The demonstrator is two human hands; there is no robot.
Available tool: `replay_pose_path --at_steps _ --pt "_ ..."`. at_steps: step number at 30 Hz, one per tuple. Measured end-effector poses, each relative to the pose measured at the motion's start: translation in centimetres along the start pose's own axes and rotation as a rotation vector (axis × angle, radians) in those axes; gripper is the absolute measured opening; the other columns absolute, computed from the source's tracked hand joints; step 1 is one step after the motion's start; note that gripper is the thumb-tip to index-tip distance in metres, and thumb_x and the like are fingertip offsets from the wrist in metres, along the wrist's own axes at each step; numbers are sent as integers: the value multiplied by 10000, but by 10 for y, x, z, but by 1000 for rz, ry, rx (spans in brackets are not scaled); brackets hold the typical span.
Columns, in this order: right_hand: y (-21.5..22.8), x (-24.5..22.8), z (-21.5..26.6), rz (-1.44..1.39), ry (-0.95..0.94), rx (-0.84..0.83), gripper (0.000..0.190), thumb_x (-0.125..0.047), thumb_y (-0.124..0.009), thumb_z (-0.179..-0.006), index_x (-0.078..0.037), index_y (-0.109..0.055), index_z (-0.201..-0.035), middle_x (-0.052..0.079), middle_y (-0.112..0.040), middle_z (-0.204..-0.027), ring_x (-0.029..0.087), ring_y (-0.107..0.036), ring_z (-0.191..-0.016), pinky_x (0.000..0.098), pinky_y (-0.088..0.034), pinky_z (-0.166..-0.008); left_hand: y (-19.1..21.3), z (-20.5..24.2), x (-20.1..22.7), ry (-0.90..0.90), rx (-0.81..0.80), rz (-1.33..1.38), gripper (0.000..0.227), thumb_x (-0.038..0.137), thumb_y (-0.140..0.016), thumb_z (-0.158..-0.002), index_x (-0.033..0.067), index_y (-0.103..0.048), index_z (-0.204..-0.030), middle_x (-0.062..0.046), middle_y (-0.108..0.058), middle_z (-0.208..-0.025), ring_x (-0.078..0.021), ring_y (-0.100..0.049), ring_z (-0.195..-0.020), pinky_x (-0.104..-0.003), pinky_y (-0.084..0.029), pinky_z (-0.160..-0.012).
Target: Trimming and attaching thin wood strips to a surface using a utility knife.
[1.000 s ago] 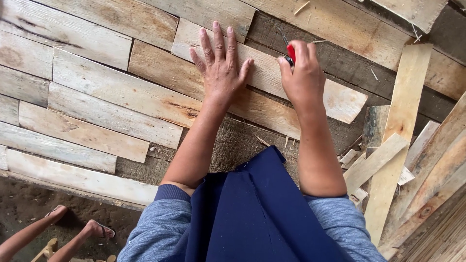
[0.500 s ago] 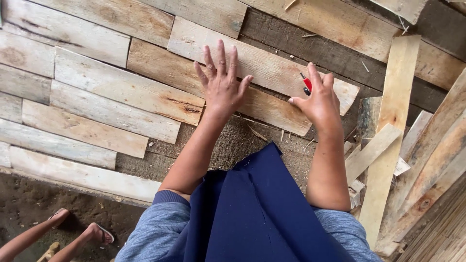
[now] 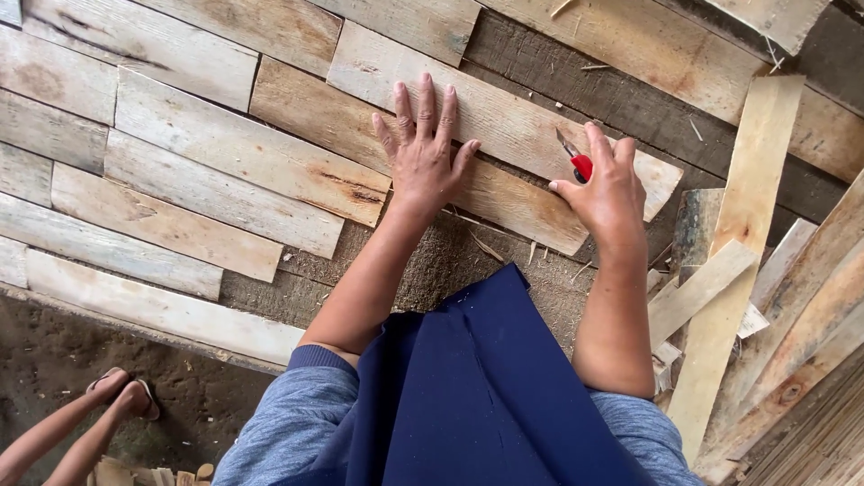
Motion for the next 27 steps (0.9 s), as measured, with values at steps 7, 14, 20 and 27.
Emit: replay_pose_path --at_steps 7,14,20,27 --pt "0 0 0 0 28 27 896 -277 -892 -757 -117 -462 -1527 156 -546 -1086 282 -676 -802 461 -571 -784 2 1 1 46 -228 88 834 738 -274 -1059 212 -17 -1653 -55 243 -1625 -295 340 -1406 -706 213 -1113" --pt "1 2 10 -75 -56 -32 848 -252 -842 -808 -106 -406 -1520 166 -515 -1259 309 -643 -980 468 -549 -902 -1 4 0 -11 60 -46 902 795 -334 -1066 194 19 -1639 -91 283 -1639 -329 374 -1442 -678 307 -1078" --pt "-50 59 53 -228 -48 227 444 -130 -832 -884 -72 -532 -1206 120 -502 -1138 281 -644 -892 388 -604 -749 5 46 1 26 2 61 886 646 -477 -1055 166 -14 -1639 -131 226 -1658 -374 284 -1487 -629 272 -1133" --pt "-80 99 108 -508 -89 450 266 -217 -820 -922 -83 -628 -1049 151 -638 -960 359 -644 -871 438 -502 -777 -21 98 10 58 -29 166 858 578 -529 -1047 184 -79 -1662 -161 128 -1694 -430 215 -1507 -659 245 -1108"
Point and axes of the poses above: each hand's wrist, its own z-axis away from the middle knuckle, its own y-axis out of the back of the hand, x = y × z, the point moved 8 cm from there along -z, towards the middle knuckle
